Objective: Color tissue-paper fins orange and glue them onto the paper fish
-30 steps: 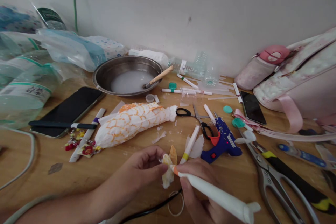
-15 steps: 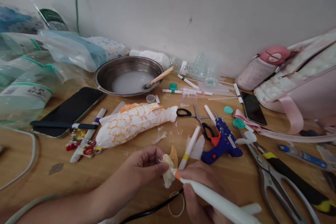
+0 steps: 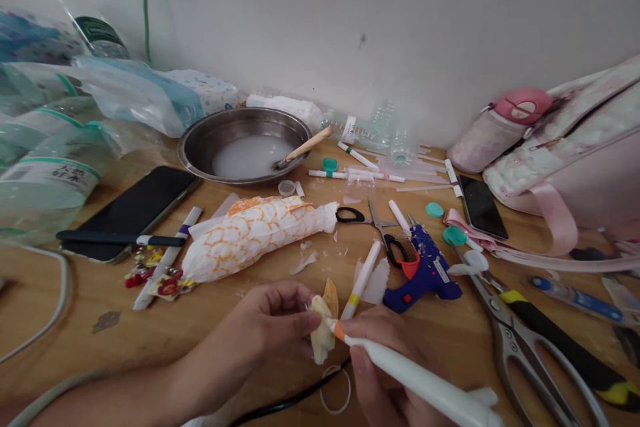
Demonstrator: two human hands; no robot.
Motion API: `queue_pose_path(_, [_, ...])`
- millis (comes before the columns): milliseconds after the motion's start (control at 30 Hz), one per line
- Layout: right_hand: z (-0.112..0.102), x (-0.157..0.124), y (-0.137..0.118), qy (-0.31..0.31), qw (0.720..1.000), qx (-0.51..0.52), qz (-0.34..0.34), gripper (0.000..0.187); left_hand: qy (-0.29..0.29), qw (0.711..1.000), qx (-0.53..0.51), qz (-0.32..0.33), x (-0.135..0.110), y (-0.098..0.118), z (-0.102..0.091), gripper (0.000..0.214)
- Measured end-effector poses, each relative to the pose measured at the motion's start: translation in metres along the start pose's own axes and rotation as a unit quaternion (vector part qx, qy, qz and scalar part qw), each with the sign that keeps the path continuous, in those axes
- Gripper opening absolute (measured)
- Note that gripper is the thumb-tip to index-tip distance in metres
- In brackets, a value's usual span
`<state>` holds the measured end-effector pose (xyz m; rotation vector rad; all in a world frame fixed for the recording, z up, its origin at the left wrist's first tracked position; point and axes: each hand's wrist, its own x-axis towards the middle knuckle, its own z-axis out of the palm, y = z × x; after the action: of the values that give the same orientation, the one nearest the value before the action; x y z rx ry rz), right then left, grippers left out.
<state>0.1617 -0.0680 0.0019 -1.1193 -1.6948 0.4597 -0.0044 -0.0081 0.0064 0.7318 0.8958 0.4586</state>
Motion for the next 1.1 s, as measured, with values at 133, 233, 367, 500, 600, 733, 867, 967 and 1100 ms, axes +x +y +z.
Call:
queue_pose_path(133, [0.001, -0.001, 0.000, -0.016, 1.000, 0.017, 0.014, 0.029, 0.008, 1.000, -0.003, -0.010, 0.001, 0.000, 0.000, 0.021])
queue_pose_path(233, [0.005, -0.003, 0.000, -0.001, 0.999, 0.036, 0.021, 0.028, 0.010, 1.000, -0.005, -0.008, 0.001, 0.001, 0.001, 0.021])
queue_pose_path(367, [0.009, -0.002, -0.001, 0.029, 0.999, 0.037, 0.016, 0.030, 0.017, 1.000, 0.001, -0.007, 0.000, 0.001, 0.001, 0.022])
queue_pose_path(500, [0.002, 0.000, 0.000, -0.009, 1.000, 0.018, 0.007, 0.029, 0.022, 1.000, 0.007, -0.008, 0.000, 0.001, 0.002, 0.025])
queue_pose_path(600, [-0.003, 0.002, 0.002, -0.005, 1.000, 0.011, 0.001, 0.030, 0.023, 1.000, 0.020, -0.006, 0.000, 0.001, 0.001, 0.025])
queue_pose_path(733, [-0.003, 0.002, 0.002, -0.019, 1.000, 0.003, 0.006, 0.027, 0.032, 0.999, 0.037, 0.003, 0.000, 0.001, 0.002, 0.023])
queue_pose_path(867, [0.001, 0.000, 0.000, -0.007, 1.000, 0.000, 0.002, 0.028, 0.042, 0.998, 0.045, 0.008, 0.001, 0.001, 0.001, 0.023])
queue_pose_path(967, [0.004, -0.001, -0.001, 0.029, 1.000, 0.005, 0.010, 0.027, 0.047, 0.997, 0.054, 0.020, 0.001, 0.001, 0.000, 0.021])
queue_pose_path(1100, [0.005, -0.001, -0.001, 0.019, 1.000, 0.009, 0.000, 0.029, 0.044, 0.998, 0.051, 0.021, 0.000, 0.001, 0.001, 0.023])
